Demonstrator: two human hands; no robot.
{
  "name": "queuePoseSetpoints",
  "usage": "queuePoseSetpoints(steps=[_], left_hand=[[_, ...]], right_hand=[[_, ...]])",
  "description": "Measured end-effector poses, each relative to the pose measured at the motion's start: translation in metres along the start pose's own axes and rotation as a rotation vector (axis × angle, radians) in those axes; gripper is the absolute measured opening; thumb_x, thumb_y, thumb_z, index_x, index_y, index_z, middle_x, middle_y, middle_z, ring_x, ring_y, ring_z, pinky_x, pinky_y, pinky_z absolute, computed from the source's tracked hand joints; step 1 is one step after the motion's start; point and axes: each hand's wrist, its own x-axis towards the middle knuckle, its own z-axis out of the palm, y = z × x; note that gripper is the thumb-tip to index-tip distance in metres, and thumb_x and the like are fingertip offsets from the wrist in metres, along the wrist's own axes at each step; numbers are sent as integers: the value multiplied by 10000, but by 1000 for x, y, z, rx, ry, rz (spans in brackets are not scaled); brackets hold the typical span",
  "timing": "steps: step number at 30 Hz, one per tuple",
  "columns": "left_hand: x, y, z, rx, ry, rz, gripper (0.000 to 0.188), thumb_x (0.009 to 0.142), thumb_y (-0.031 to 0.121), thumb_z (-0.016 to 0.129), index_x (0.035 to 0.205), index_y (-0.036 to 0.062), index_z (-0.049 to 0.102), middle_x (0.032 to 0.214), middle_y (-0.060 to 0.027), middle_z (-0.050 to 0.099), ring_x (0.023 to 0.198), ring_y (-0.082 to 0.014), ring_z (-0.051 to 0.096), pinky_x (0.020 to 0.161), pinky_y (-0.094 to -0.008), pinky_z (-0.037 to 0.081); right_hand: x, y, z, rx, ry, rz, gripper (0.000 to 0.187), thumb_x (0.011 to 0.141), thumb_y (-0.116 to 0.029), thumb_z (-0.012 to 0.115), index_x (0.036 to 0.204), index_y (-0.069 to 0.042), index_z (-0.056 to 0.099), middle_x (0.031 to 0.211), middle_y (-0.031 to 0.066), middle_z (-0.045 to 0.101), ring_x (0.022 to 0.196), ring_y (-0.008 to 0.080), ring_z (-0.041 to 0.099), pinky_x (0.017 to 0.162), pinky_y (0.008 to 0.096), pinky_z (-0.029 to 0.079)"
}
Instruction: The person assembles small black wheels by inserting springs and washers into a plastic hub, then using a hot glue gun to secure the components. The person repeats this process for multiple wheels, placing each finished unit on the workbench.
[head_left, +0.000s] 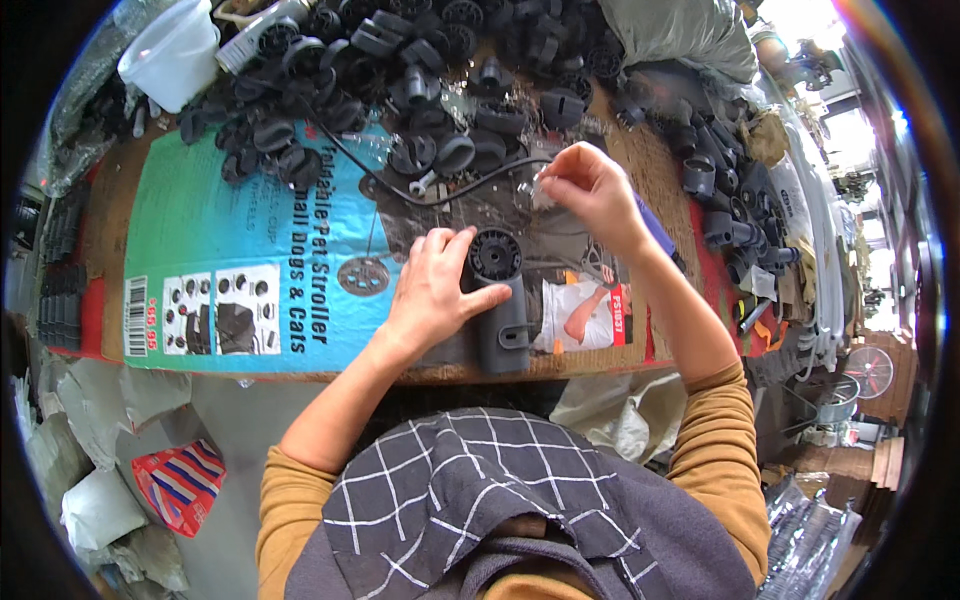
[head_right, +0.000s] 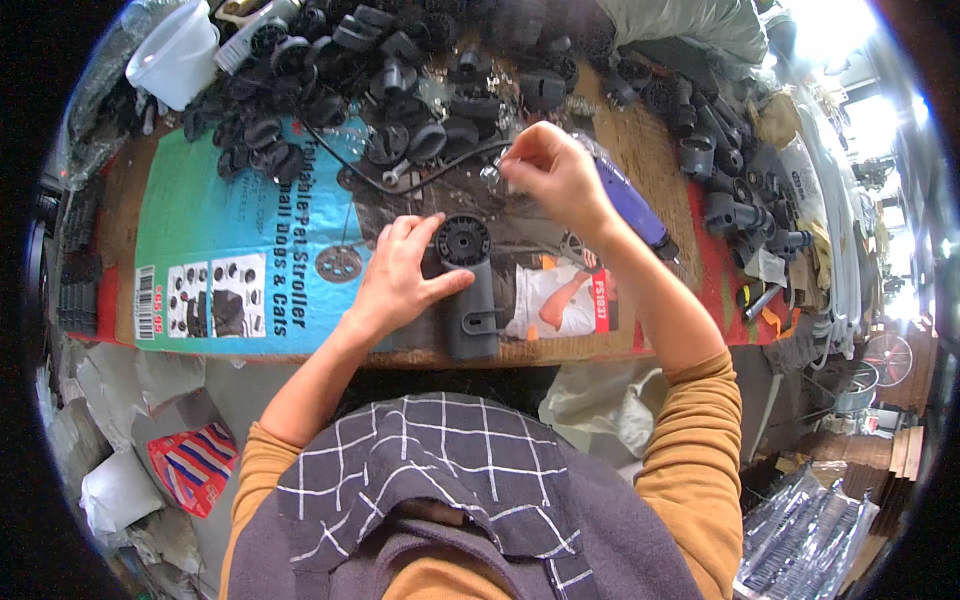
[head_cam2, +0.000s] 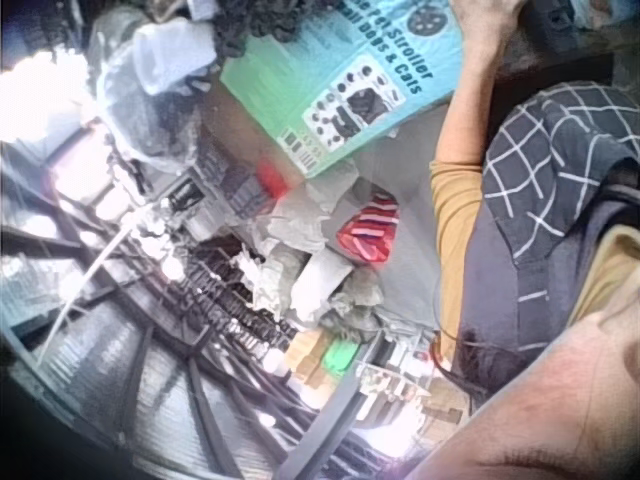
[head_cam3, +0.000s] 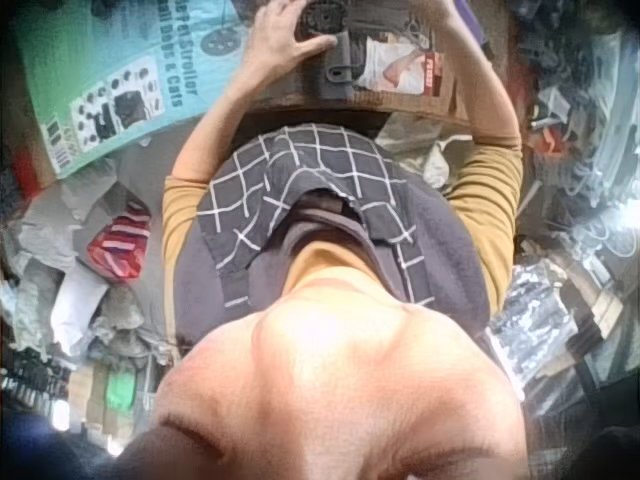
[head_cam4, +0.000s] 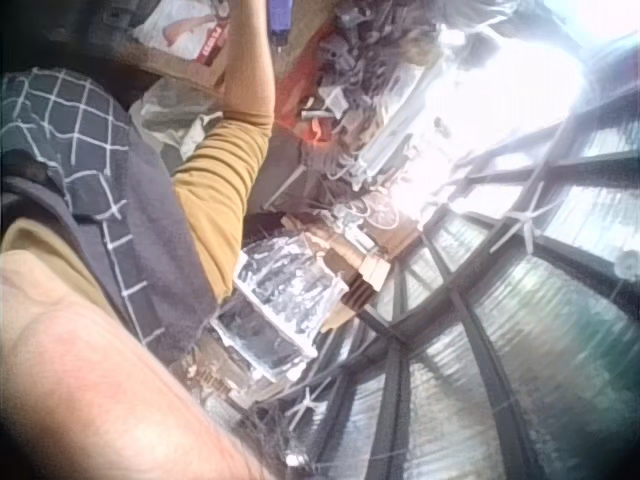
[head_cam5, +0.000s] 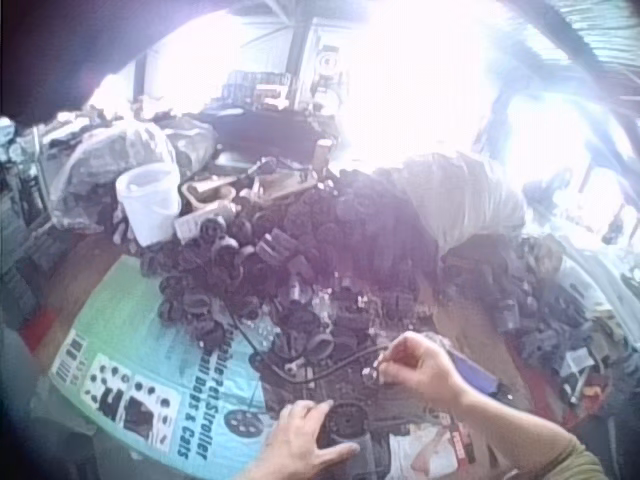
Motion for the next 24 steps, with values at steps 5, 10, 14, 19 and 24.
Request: queuePoseSetpoints(steps=[5,10,14,19,24], left_hand=[[2,-3,10,3,22,-4,780,710,444,785,1292,-15,540,1202,-172,550,1115,-347,498,963,-433,438],[3,-1,7,-26,5,-28,774,705,436,791,1289,-10,546,1199,-169,551,1119,-346,498,958,-434,442],[4,-1,7,-76,-14,-64,762,695,399,803,1288,-7,550,1205,-181,555,1137,-357,488,1006,-425,405],[4,0,1,-77,-39,-68,791,691,426,804,1298,-10,544,1224,-192,534,1151,-359,475,1019,-426,396],[6,1,-2,-112,-77,-83,801,676,399,825,1292,-25,540,1229,-192,522,1139,-360,464,1020,-422,392]], right_hand=[[-54,-6,39,-339,-113,-205,297,800,-39,704,1088,-22,634,920,107,683,824,190,689,763,311,550],[-52,-6,48,-494,-190,-282,217,801,-73,670,1012,-38,628,966,125,649,904,319,639,793,398,517],[-50,-13,52,-588,-204,-373,243,803,-98,681,1034,-41,632,985,122,657,928,306,643,808,383,520],[-16,-30,26,-404,-111,-274,293,783,-155,727,1030,-28,632,925,128,674,861,269,674,770,346,534],[114,-11,14,-787,135,-331,210,800,-222,709,894,-37,674,867,128,672,863,323,645,794,404,500]])
